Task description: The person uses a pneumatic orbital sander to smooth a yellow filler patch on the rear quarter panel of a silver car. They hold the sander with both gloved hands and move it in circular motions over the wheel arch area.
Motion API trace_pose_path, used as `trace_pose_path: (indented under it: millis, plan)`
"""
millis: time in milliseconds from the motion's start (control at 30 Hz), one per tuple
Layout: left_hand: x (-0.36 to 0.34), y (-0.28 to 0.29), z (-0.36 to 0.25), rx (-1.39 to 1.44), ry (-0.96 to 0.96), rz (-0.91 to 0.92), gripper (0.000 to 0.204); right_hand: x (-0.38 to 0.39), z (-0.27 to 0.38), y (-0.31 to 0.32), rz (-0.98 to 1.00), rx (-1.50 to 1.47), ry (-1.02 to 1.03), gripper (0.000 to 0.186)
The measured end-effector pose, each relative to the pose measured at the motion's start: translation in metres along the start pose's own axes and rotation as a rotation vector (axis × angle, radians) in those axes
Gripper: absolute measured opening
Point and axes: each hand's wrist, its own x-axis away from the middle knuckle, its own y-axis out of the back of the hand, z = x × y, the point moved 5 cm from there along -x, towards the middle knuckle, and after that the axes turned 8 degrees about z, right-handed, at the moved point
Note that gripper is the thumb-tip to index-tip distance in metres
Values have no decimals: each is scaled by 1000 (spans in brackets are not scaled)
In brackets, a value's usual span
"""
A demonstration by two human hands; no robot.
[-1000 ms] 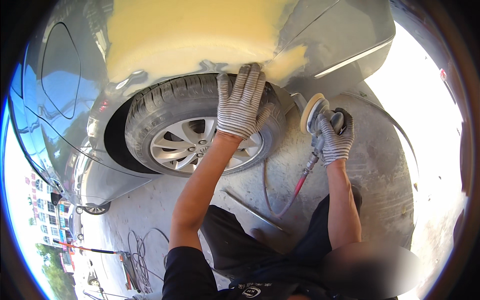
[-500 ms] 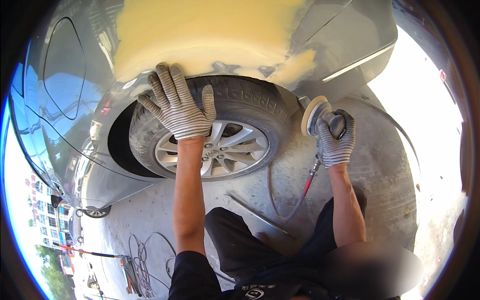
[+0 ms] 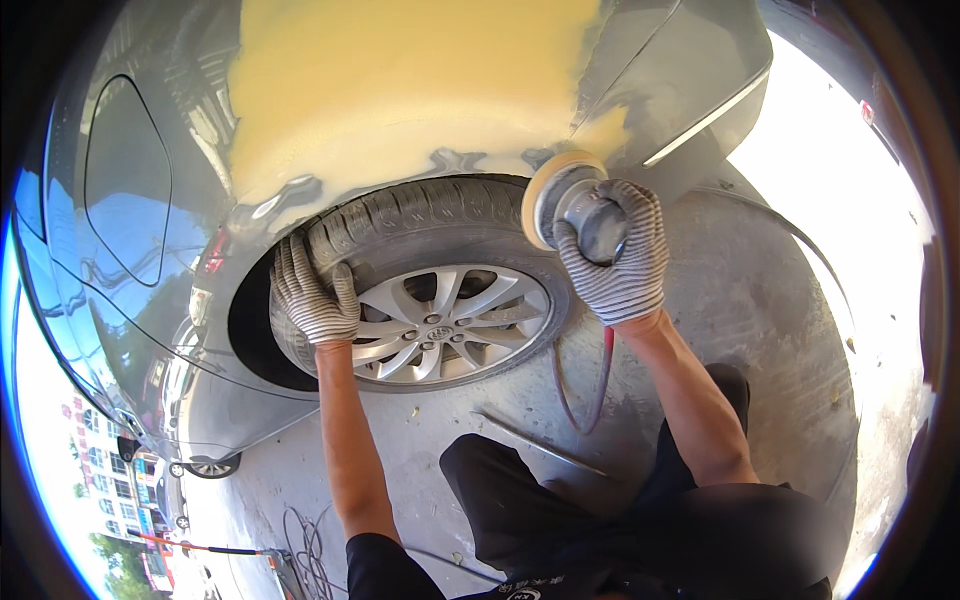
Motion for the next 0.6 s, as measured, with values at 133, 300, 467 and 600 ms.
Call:
trace_pose_path:
  millis: [133, 300, 467, 600]
  plan:
    - [-18, -5, 45, 309, 212, 212, 48, -9, 18, -30, 43, -2, -16, 62]
    - [-19, -9, 44, 306, 211, 176, 50, -10, 27, -43, -3, 123, 65, 59]
    - [-20, -9, 46, 248, 181, 132, 53, -2, 24, -48, -19, 134, 35, 61]
    - [-17, -12, 46, 251, 162, 133, 54, -9, 43, -58, -17, 151, 39, 62]
